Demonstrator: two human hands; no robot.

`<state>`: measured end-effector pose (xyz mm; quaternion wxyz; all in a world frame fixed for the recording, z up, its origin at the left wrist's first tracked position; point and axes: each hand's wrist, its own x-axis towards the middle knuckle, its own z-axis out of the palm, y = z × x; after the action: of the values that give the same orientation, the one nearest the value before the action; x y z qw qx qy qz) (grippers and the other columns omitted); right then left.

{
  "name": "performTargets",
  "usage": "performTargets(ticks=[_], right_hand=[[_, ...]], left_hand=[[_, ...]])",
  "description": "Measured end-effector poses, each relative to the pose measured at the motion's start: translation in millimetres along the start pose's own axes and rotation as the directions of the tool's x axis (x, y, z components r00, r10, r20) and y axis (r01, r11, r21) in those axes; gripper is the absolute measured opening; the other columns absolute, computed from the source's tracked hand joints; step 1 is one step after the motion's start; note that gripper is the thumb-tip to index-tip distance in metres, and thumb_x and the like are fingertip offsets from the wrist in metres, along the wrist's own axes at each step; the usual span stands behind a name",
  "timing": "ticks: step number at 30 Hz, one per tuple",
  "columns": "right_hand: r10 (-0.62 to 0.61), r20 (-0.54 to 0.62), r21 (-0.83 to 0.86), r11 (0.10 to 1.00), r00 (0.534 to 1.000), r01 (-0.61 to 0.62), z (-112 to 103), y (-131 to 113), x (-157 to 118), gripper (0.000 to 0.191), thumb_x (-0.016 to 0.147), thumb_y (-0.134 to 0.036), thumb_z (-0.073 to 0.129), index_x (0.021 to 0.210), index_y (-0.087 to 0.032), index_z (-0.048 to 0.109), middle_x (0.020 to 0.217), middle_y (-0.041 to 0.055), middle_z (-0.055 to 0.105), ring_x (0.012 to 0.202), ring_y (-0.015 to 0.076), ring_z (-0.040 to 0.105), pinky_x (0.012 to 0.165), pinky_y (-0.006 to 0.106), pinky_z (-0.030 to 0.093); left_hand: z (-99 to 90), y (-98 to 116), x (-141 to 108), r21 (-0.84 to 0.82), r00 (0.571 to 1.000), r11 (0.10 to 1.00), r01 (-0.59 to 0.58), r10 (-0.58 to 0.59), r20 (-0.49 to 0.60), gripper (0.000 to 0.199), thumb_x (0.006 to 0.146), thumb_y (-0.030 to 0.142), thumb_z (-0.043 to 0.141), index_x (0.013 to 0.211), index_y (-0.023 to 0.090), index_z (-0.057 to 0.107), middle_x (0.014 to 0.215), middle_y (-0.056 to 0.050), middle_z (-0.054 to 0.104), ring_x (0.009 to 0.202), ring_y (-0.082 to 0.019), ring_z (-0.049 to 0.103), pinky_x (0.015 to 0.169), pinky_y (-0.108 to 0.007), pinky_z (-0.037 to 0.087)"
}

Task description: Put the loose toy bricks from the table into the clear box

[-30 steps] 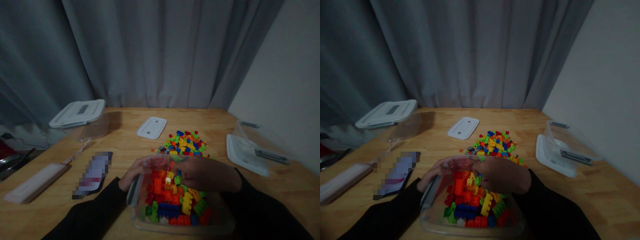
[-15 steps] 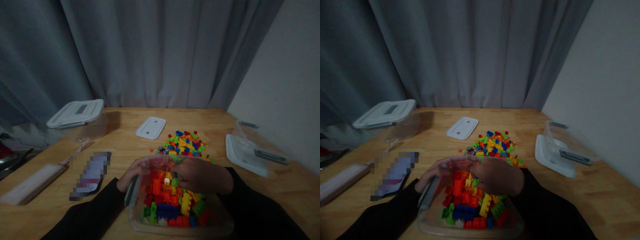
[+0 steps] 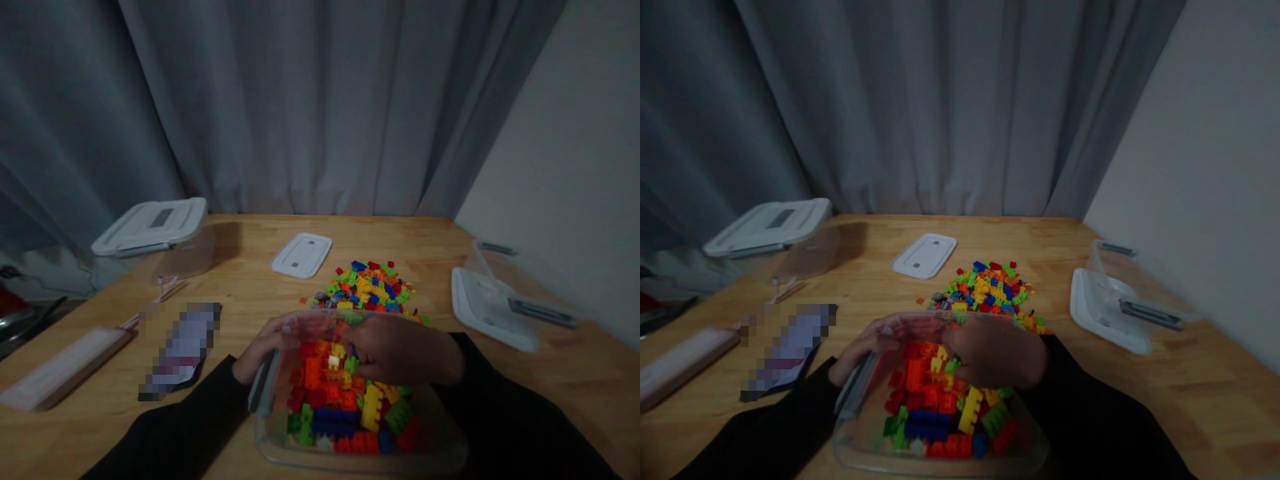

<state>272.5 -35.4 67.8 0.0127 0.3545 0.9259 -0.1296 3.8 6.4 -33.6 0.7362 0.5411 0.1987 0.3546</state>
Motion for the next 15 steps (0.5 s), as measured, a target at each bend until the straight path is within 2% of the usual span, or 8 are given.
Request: performTargets(ticks=[5,9,12,15], right_hand=[[-0.029,0.013,0.034,0.999,0.999,0.029,-1.6,-1.7,-1.2,0.013,0.087,-0.027,0.065,0.096,-0.018,0.065,0.088,0.0035,0.072,0.081,0.0194,0.065,0.066,0.031,0.038],[-0.023,0.019,0.059,0.998,1.0,0.022,-1.3,-2.9,-1.4,0.011,0.085,-0.022,0.064,0.094,-0.018,0.065,0.086,0.0022,0.071,0.078,0.017,0.063,0.061,0.029,0.034],[-0.005,0.016,0.085,0.996,1.0,0.003,-1.6,-3.8,-0.8,0.012,0.085,-0.025,0.066,0.095,-0.019,0.066,0.084,0.0012,0.07,0.073,0.0155,0.06,0.059,0.028,0.032],[-0.04,-0.029,0.146,0.988,0.999,0.044,-8.1,-5.3,-1.8,0.012,0.089,-0.028,0.065,0.096,-0.018,0.066,0.086,0.0015,0.07,0.074,0.0145,0.06,0.062,0.027,0.036]], left_hand=[[1.3,-0.2,-0.3,-0.013,1.0,1.0,-0.008,0.008,-0.003,0.067,0.071,0.017,0.058,0.137,0.014,0.065,0.144,-0.018,0.064,0.139,-0.04,0.053,0.122,-0.06,0.026],[3.3,1.2,-0.3,-0.015,1.0,1.0,-0.002,0.002,0.001,0.067,0.071,0.016,0.059,0.137,0.015,0.065,0.144,-0.017,0.064,0.14,-0.04,0.052,0.122,-0.06,0.026],[4.2,1.7,-0.3,-0.023,1.0,1.0,-0.008,0.008,-0.003,0.066,0.07,0.016,0.059,0.136,0.015,0.066,0.143,-0.017,0.065,0.139,-0.04,0.053,0.121,-0.059,0.028],[5.8,4.2,-0.5,-0.008,1.0,1.0,-0.002,0.002,-0.024,0.065,0.07,0.017,0.059,0.135,0.015,0.067,0.142,-0.017,0.065,0.136,-0.04,0.055,0.121,-0.06,0.028]])
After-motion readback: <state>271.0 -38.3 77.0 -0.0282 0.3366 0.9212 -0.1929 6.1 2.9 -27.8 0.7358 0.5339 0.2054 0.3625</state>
